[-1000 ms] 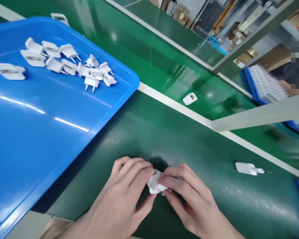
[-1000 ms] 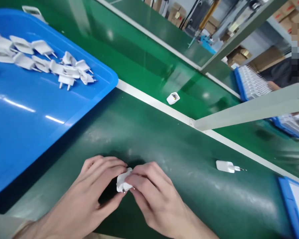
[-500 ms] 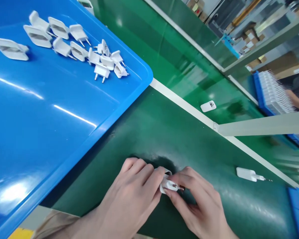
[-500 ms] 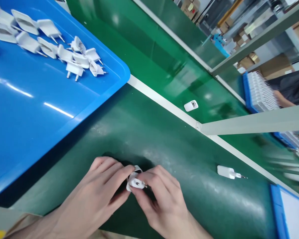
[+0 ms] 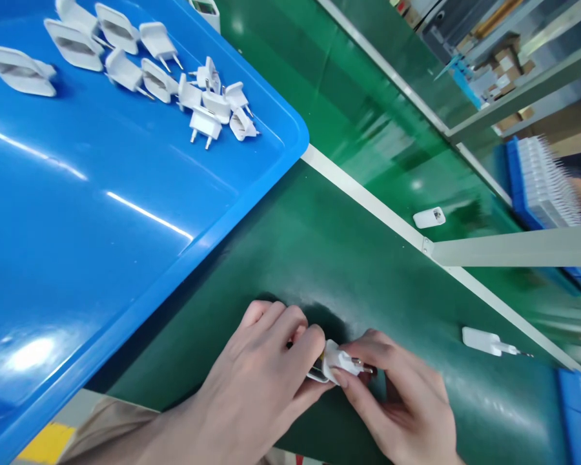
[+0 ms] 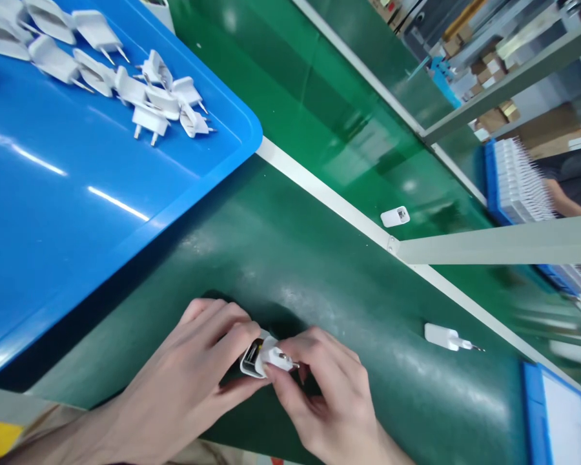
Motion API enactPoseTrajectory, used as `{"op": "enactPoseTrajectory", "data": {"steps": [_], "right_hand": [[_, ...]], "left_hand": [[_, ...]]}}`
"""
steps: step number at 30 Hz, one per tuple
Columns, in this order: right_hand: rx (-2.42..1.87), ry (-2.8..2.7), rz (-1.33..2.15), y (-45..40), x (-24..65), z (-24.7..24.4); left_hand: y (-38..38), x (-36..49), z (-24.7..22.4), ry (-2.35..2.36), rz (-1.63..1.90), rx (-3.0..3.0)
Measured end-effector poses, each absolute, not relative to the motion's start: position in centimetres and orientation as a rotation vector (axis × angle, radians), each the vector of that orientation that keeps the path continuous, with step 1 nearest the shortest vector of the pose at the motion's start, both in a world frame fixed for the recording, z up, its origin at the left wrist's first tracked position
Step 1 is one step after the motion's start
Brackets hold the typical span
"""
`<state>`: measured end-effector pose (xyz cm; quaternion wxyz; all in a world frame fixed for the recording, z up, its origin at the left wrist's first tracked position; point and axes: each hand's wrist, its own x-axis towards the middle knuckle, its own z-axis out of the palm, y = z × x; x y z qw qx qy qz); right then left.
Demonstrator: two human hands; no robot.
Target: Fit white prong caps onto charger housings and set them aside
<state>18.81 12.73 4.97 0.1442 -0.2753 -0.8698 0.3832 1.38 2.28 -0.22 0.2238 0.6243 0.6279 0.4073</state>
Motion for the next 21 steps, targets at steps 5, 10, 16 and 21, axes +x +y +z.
{"op": "enactPoseTrajectory", "data": {"steps": [5,10,16,21], "right_hand": [[-0.659,-2.566,1.0,12.1,18.3,5.0],[-0.667,-2.646,0.917,11.6,18.4,5.4],[-0.737,-2.646,0.925,11.3,18.1,5.5],[-0.75,-2.588,0.946,11.0,18.1,5.6]], "left_hand": [[2.2,1.5,-0.4,1.72,1.11,1.746],[2.1,1.4,-0.5,1.698,1.114,1.729],[2.0,1.3,-0.6,1.653,1.088,1.7],[2.0,1.4,-0.5,1.65,1.08,1.689]]}}
